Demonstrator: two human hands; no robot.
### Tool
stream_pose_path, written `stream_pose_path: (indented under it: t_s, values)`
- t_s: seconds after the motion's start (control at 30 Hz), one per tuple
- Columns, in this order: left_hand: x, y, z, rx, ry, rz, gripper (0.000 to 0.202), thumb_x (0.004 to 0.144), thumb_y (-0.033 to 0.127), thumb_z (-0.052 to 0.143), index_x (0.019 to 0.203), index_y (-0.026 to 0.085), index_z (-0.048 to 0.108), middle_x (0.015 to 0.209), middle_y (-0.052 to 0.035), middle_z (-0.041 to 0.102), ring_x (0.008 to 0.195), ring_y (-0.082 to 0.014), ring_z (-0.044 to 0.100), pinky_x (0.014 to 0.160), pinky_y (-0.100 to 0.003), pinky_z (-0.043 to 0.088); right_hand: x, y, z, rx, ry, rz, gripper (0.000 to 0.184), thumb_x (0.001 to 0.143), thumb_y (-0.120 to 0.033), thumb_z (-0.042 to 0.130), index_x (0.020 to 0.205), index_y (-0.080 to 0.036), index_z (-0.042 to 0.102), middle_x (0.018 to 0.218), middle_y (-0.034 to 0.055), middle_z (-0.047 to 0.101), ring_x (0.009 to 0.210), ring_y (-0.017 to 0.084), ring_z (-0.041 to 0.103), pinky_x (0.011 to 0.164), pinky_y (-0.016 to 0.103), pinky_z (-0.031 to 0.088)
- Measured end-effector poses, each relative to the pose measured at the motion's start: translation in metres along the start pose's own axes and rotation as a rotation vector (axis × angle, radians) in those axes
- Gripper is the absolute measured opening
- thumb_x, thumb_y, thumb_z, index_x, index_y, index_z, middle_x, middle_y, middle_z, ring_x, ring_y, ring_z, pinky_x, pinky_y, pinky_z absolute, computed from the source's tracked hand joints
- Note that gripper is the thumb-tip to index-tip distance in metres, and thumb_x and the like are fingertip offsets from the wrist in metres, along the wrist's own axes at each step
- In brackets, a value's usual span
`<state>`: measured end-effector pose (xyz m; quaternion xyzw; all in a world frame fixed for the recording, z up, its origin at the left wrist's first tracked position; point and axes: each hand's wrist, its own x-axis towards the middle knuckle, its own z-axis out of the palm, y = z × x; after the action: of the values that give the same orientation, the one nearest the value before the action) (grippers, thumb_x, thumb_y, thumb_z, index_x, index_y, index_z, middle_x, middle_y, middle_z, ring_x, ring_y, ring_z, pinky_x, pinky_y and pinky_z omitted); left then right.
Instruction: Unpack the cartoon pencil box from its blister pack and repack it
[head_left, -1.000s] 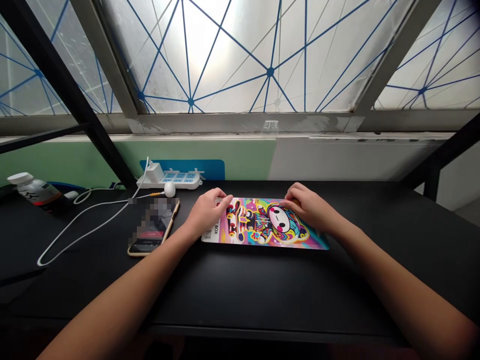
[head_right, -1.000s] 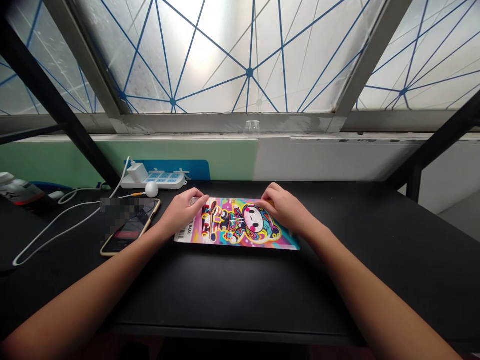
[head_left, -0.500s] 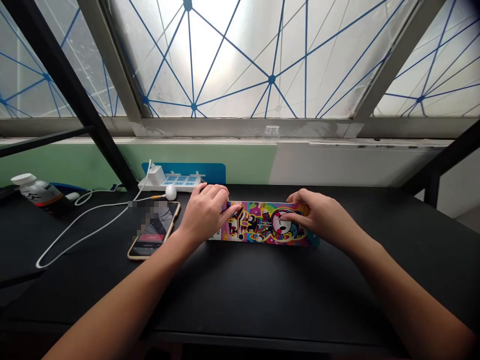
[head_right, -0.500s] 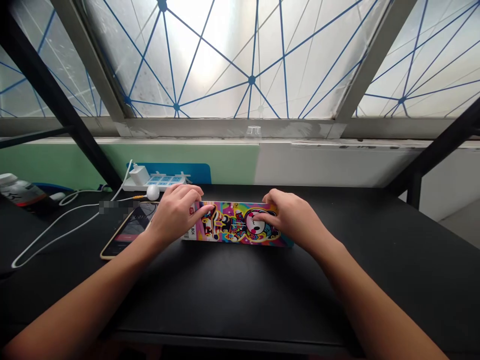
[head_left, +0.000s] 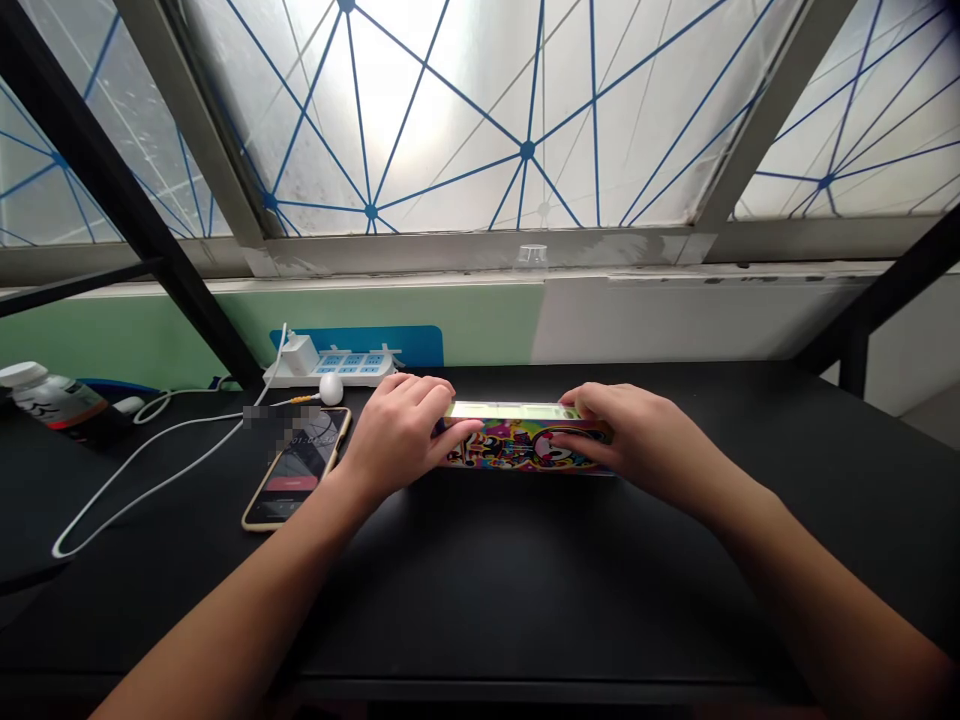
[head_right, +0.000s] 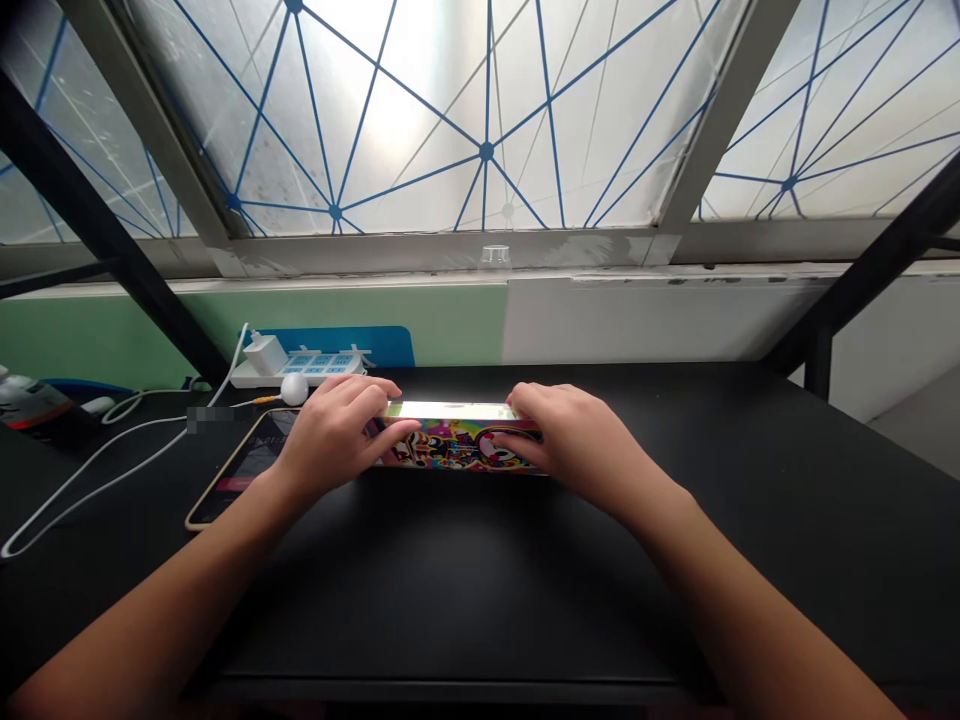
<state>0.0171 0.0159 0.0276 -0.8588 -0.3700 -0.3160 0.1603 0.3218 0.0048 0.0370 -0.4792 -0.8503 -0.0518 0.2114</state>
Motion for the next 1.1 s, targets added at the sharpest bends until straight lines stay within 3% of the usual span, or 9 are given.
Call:
stream_pose_path:
  t_s: [0.13,0.27,0.37,0.47,0.6,0.8,0.93,1.1]
  values:
    - [0.000,0.014,-0.004,0.017,-0.039,0.003,0.027,0.102,0.042,0.050,0.087,0.022,0.060,0.097,-0.0062,0.076,0.085,-0.0226,0.069,0.094,-0.041,0.044,-0.003,-0.009,-0.003,-0.030,-0.014,-0.052,0.021,0.093,-0.048,0.060,0.092,-0.027,0.056,0.082,0.0014,0.065,0.069,0.021,0.058,0.060,0.033,0.039]
    - [0.002,0.025,-0.009,0.042,-0.100,0.010,0.027,0.102,0.041,0.047,0.093,0.021,0.063,0.100,-0.0070,0.076,0.085,-0.0239,0.068,0.089,-0.042,0.044,-0.006,-0.016,-0.009,-0.014,-0.048,-0.036,0.024,0.092,-0.044,0.061,0.082,-0.027,0.048,0.079,-0.0003,0.061,0.063,0.019,0.054,0.054,0.031,0.034]
    - [0.001,0.029,-0.008,0.079,-0.160,-0.003,0.030,0.102,0.045,0.048,0.110,0.021,0.064,0.106,-0.0092,0.075,0.090,-0.0272,0.068,0.088,-0.043,0.045,-0.007,-0.016,-0.010,-0.002,-0.062,-0.014,0.029,0.091,-0.044,0.064,0.077,-0.027,0.044,0.077,-0.0010,0.059,0.059,0.017,0.053,0.051,0.030,0.032]
    - [-0.003,0.031,-0.001,0.109,-0.251,-0.008,0.038,0.099,0.045,0.057,0.128,0.021,0.058,0.117,-0.0115,0.072,0.103,-0.0307,0.067,0.090,-0.043,0.046,-0.008,-0.014,-0.004,-0.039,-0.098,-0.079,0.024,0.089,-0.034,0.065,0.075,-0.026,0.047,0.086,0.0023,0.063,0.065,0.018,0.057,0.054,0.031,0.039]
    - [-0.008,0.031,0.011,0.117,-0.391,-0.010,0.052,0.089,0.043,0.073,0.132,0.020,0.057,0.122,-0.0148,0.069,0.107,-0.0346,0.064,0.085,-0.044,0.049,-0.007,-0.018,0.012,-0.131,-0.175,-0.212,0.009,0.084,-0.020,0.068,0.084,-0.024,0.060,0.109,0.0097,0.067,0.083,0.025,0.064,0.073,0.038,0.051]
    - [-0.010,0.029,0.019,0.087,-0.449,-0.031,0.043,0.095,0.044,0.064,0.130,0.021,0.057,0.125,-0.0137,0.067,0.111,-0.0325,0.063,0.092,-0.044,0.048,-0.006,-0.022,0.021,-0.034,-0.251,-0.214,0.011,0.090,-0.031,0.069,0.091,-0.022,0.062,0.114,0.0121,0.066,0.093,0.028,0.065,0.079,0.043,0.053]
    - [-0.012,0.024,0.026,0.038,-0.432,-0.056,0.050,0.095,0.045,0.063,0.139,0.022,0.053,0.137,-0.0152,0.062,0.123,-0.0342,0.058,0.104,-0.050,0.041,-0.004,-0.017,0.020,0.073,-0.257,-0.200,0.013,0.093,-0.035,0.066,0.088,-0.023,0.061,0.115,0.0103,0.066,0.097,0.028,0.064,0.081,0.043,0.053]
    - [-0.017,0.008,0.037,-0.003,-0.456,-0.166,0.069,0.093,0.058,0.062,0.148,0.020,0.045,0.150,-0.0194,0.052,0.138,-0.0376,0.047,0.111,-0.056,0.036,-0.001,-0.013,0.022,0.139,-0.279,-0.149,0.020,0.096,-0.041,0.060,0.087,-0.024,0.060,0.117,0.0104,0.065,0.102,0.028,0.063,0.082,0.042,0.053]
